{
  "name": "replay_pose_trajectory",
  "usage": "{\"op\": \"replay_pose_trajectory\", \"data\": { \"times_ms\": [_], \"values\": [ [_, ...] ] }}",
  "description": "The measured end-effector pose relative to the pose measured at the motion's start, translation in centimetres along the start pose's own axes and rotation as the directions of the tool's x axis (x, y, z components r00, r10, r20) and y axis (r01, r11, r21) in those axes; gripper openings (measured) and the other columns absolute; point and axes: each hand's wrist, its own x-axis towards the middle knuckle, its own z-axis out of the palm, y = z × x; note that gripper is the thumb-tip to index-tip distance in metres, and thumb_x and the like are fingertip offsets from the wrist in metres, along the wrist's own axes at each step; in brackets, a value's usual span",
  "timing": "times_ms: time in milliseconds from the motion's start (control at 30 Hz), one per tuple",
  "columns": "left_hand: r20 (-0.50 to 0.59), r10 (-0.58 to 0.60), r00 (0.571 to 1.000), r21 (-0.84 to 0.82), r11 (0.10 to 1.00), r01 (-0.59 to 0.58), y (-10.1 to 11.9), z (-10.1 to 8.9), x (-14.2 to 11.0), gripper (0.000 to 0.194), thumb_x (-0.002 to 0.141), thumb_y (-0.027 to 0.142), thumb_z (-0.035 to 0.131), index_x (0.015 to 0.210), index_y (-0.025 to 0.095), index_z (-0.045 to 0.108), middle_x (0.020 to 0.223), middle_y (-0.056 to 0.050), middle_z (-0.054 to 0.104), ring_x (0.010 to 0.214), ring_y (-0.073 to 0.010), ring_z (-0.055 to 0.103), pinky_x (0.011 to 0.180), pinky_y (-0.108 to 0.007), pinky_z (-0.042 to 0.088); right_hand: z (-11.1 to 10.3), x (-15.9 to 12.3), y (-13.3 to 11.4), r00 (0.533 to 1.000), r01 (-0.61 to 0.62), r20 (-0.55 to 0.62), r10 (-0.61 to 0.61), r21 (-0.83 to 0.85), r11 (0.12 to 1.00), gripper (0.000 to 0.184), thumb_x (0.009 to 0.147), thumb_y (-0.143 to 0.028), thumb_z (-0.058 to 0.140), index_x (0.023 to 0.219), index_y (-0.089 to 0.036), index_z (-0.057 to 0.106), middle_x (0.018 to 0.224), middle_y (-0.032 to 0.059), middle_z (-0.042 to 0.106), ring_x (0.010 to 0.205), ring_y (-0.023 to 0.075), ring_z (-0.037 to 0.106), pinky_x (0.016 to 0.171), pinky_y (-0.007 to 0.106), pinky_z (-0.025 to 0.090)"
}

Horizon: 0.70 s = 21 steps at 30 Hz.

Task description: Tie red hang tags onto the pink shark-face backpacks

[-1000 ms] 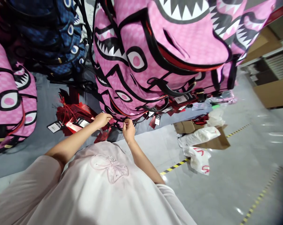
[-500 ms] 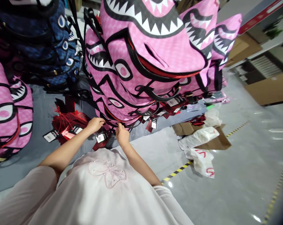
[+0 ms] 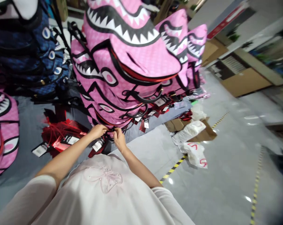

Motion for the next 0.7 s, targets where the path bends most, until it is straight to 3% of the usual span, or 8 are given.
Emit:
{"op": "replay_pose_trajectory", "data": {
  "times_ms": [133,200,267,333,400,500,600,700],
  "values": [
    [0.077,0.013,0.997,-0.052,0.999,-0.009,-0.1,0.6,1.0,0.034,0.086,0.023,0.049,0.108,0.022,0.075,0.087,-0.004,0.075,0.083,-0.018,0.067,0.07,-0.024,0.044,-1.0,0.4,0.1,0.988,-0.046,0.136,0.077,-0.216,0.975,0.021,0.09,-0.018,0.045,0.101,-0.021,0.063,0.084,0.0045,0.071,0.078,0.0165,0.066,0.069,0.022,0.041],
    [0.165,0.017,0.986,-0.128,0.992,0.004,-0.4,0.5,1.1,0.036,0.084,0.03,0.054,0.114,0.018,0.071,0.075,-0.002,0.071,0.07,-0.0168,0.064,0.064,-0.024,0.042,-1.8,0.3,0.0,0.988,-0.095,0.085,0.129,-0.327,0.94,0.023,0.086,-0.013,0.049,0.101,-0.021,0.063,0.087,0.0058,0.072,0.08,0.0175,0.066,0.069,0.023,0.038],
    [0.254,0.067,0.965,-0.24,0.971,-0.004,-0.7,-0.1,0.6,0.05,0.078,0.036,0.062,0.123,0.014,0.064,0.068,0.0,0.066,0.063,-0.0153,0.059,0.06,-0.024,0.04,-2.4,0.0,-0.1,0.986,-0.161,-0.006,0.169,-0.335,0.928,0.024,0.084,-0.011,0.049,0.102,-0.021,0.063,0.09,0.0071,0.072,0.08,0.0177,0.065,0.068,0.024,0.037],
    [0.26,0.138,0.956,-0.377,0.926,-0.03,-0.9,-1.0,-0.3,0.062,0.075,0.039,0.066,0.13,0.012,0.056,0.069,0.002,0.064,0.063,-0.0144,0.058,0.061,-0.024,0.041,-2.5,-0.4,-0.3,0.974,-0.224,-0.07,0.214,-0.187,0.956,0.018,0.085,-0.012,0.05,0.095,-0.02,0.062,0.084,0.0056,0.071,0.075,0.0162,0.063,0.067,0.023,0.037],
    [0.211,0.169,0.963,-0.494,0.868,-0.044,-0.9,-1.9,-1.3,0.066,0.075,0.04,0.068,0.133,0.012,0.051,0.073,0.001,0.065,0.067,-0.0144,0.059,0.065,-0.025,0.044,-2.2,-0.6,-0.5,0.938,-0.335,-0.044,0.345,0.152,0.93,0.011,0.085,-0.014,0.05,0.082,-0.02,0.059,0.069,0.0013,0.065,0.063,0.0134,0.058,0.061,0.023,0.036],
    [0.123,0.158,0.98,-0.589,0.806,-0.056,-1.0,-2.1,-2.6,0.065,0.07,0.036,0.073,0.129,0.015,0.052,0.084,-0.001,0.068,0.078,-0.0162,0.063,0.074,-0.028,0.048,-1.8,-0.8,-0.6,0.839,-0.511,0.16,0.519,0.557,0.654,0.013,0.085,-0.019,0.05,0.072,-0.02,0.052,0.051,-0.0049,0.054,0.043,0.0098,0.044,0.05,0.022,0.033],
    [0.04,0.159,0.986,-0.649,0.755,-0.096,-1.5,-1.1,-3.3,0.06,0.066,0.029,0.075,0.121,0.017,0.056,0.099,-0.005,0.069,0.091,-0.0187,0.065,0.08,-0.03,0.05,-2.1,-0.9,-0.3,0.792,-0.581,0.294,0.535,0.632,0.514,0.009,0.083,-0.023,0.053,0.074,-0.019,0.052,0.052,-0.0066,0.053,0.038,0.0071,0.039,0.044,0.021,0.03],
    [-0.143,0.081,0.986,-0.575,0.804,-0.149,-1.9,0.3,-3.5,0.034,0.071,0.029,0.07,0.102,0.016,0.065,0.094,-0.004,0.07,0.085,-0.0173,0.065,0.075,-0.028,0.05,-2.9,-1.0,0.0,0.756,-0.64,0.435,0.49,0.649,0.412,0.006,0.077,-0.022,0.06,0.079,-0.017,0.058,0.056,-0.0061,0.054,0.04,0.0055,0.039,0.045,0.02,0.032]
  ]
}}
